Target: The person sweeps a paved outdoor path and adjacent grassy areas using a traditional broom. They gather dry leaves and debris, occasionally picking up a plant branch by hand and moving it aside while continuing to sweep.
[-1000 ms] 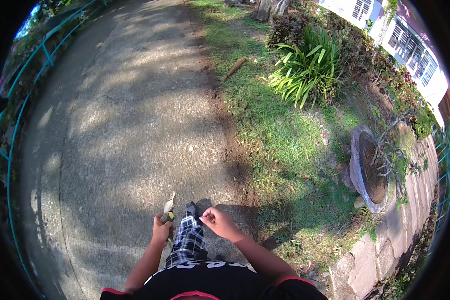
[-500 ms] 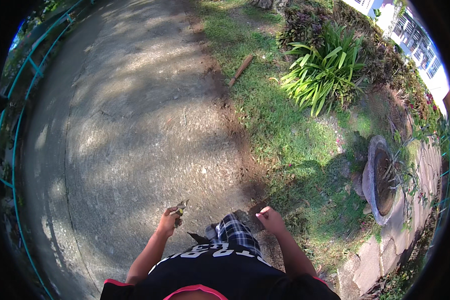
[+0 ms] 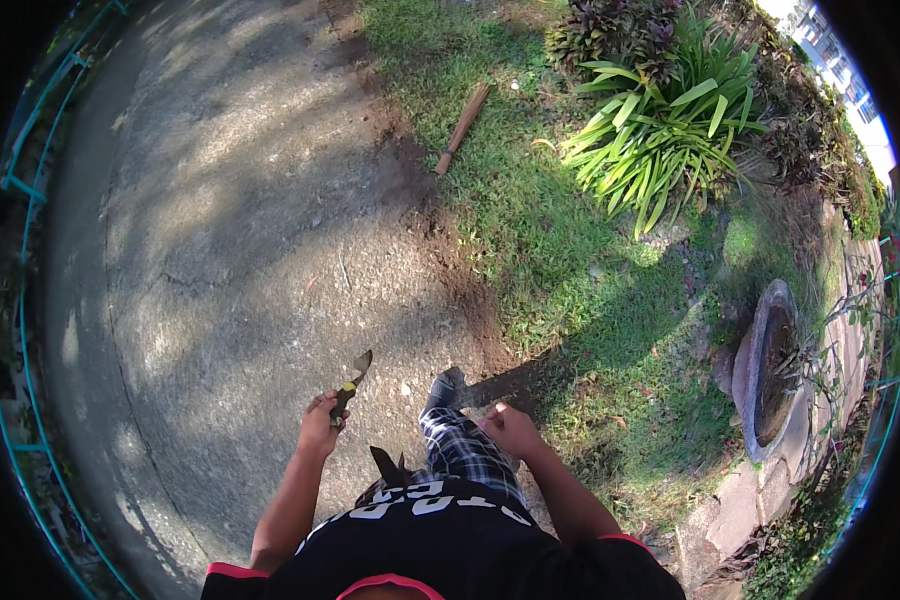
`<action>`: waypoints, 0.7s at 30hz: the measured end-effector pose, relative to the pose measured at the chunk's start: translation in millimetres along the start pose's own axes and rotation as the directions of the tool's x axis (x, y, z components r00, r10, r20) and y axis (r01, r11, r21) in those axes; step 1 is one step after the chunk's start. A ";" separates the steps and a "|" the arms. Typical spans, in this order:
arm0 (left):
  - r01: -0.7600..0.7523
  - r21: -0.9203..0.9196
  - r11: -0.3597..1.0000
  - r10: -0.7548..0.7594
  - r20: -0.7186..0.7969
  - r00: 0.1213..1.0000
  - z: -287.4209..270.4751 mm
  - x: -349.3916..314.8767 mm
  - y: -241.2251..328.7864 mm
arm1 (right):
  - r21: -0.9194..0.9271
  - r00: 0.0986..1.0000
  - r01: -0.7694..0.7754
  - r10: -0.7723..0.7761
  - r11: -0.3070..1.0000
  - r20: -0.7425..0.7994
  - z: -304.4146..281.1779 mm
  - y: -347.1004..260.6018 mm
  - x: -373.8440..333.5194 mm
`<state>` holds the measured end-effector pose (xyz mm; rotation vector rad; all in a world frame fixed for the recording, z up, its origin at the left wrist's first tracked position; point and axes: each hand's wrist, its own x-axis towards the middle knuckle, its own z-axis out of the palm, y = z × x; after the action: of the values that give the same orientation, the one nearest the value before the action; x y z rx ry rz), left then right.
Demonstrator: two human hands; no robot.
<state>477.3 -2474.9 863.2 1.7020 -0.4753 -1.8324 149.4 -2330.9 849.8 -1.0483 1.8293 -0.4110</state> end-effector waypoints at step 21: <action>0.081 0.288 0.954 -0.090 0.019 0.996 74.1 218.2 268.2 | -0.331 0.814 -0.065 0.242 0.941 0.528 -77.8 -29.2 138.2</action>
<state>449.2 -2827.3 869.5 1.9113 -0.7211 -1.9300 72.1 -2470.8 828.4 -1.0671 1.4375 0.2745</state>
